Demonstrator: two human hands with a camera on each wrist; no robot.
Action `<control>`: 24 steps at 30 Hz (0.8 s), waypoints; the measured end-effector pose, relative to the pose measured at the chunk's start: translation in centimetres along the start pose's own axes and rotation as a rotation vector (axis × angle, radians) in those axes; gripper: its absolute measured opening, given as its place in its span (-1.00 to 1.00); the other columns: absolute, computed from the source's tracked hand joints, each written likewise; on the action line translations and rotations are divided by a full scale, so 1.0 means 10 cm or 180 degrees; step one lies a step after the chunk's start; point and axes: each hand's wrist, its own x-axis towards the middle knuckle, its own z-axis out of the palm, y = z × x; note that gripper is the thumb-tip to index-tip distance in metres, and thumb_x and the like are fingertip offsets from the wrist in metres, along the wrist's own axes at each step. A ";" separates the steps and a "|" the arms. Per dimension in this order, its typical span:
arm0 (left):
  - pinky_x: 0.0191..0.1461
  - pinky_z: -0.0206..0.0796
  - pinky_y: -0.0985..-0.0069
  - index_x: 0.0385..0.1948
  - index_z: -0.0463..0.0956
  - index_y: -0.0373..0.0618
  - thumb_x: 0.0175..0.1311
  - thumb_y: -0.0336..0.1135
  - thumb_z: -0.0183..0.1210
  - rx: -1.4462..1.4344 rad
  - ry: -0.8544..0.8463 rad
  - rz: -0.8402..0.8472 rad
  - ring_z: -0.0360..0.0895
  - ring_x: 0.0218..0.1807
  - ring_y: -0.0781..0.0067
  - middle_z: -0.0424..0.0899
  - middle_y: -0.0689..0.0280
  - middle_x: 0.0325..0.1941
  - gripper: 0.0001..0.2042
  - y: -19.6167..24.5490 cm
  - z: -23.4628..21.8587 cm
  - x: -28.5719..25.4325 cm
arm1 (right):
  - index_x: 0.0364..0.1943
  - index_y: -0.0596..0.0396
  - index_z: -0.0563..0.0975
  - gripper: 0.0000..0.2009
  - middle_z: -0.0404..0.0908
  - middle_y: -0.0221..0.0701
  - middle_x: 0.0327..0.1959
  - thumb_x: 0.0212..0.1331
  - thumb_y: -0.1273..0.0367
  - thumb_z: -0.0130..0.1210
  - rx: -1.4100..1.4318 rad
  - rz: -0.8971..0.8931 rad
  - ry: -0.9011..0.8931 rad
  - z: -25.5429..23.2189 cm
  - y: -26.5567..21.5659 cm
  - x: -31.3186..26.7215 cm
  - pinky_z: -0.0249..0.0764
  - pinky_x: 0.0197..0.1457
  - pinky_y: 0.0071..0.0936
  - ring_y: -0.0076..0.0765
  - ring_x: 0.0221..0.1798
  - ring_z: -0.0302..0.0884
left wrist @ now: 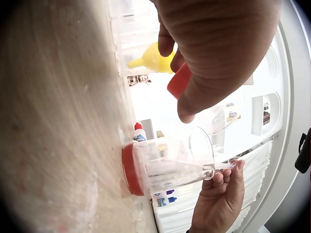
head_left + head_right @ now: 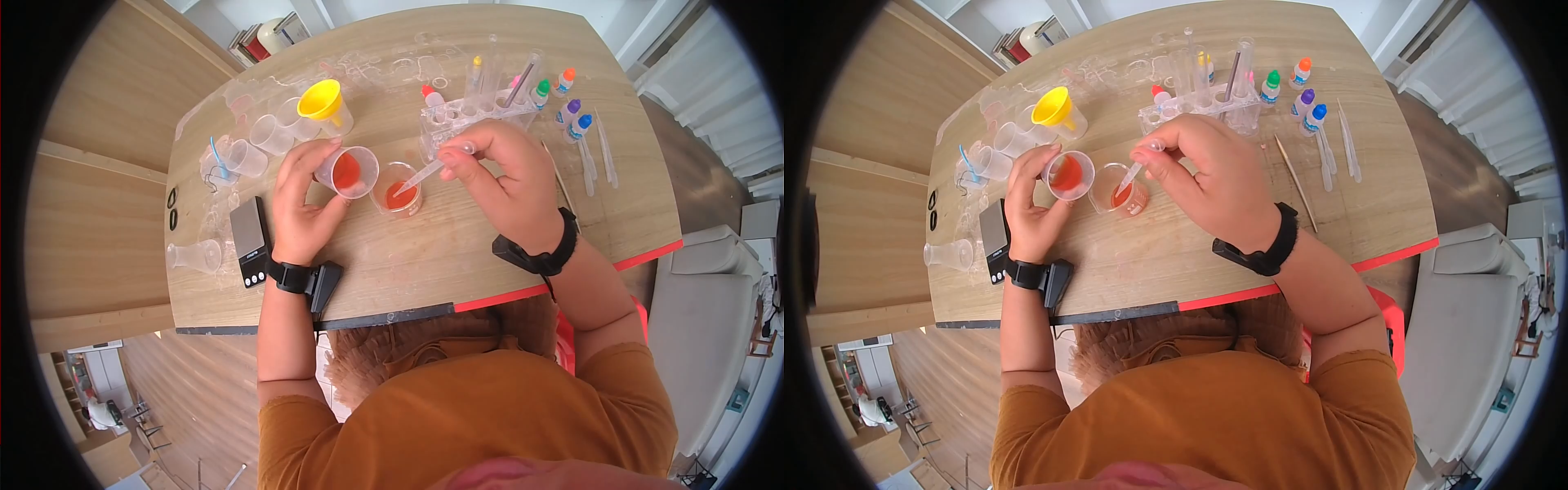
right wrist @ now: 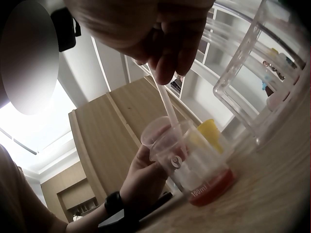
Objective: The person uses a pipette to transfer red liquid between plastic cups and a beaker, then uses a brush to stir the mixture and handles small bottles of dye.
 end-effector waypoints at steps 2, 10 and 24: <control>0.30 0.49 0.32 0.20 0.61 -0.16 0.04 -0.59 0.42 0.0002 -0.0011 0.0008 0.63 0.27 0.14 0.68 0.11 0.26 -0.43 0.01 0.00 0.00 | -0.21 0.13 0.67 -0.89 0.76 -0.34 -0.30 0.36 0.41 0.36 -0.0044 -0.0086 0.0000 0.00 0.02 0.00 0.60 -0.21 -0.48 -0.39 -0.31 0.74; 0.32 0.47 0.30 0.20 0.61 -0.15 0.04 -0.58 0.43 0.0023 -0.0010 0.0000 0.63 0.27 0.11 0.69 0.11 0.26 -0.44 0.00 0.00 -0.01 | -0.17 0.18 0.65 -0.91 0.76 -0.37 -0.27 0.40 0.46 0.31 0.0625 -0.0118 0.0370 -0.09 0.01 -0.04 0.63 -0.13 -0.51 -0.49 -0.25 0.73; 0.32 0.48 0.28 0.19 0.63 -0.12 0.05 -0.55 0.48 0.0064 -0.0033 0.0064 0.64 0.25 0.09 0.70 0.11 0.22 -0.44 0.06 -0.01 0.01 | 0.02 0.07 0.71 -0.77 0.78 -0.38 -0.20 0.31 0.43 0.37 0.0024 -0.0534 -0.0416 -0.03 -0.05 0.03 0.59 -0.06 -0.39 -0.33 -0.19 0.77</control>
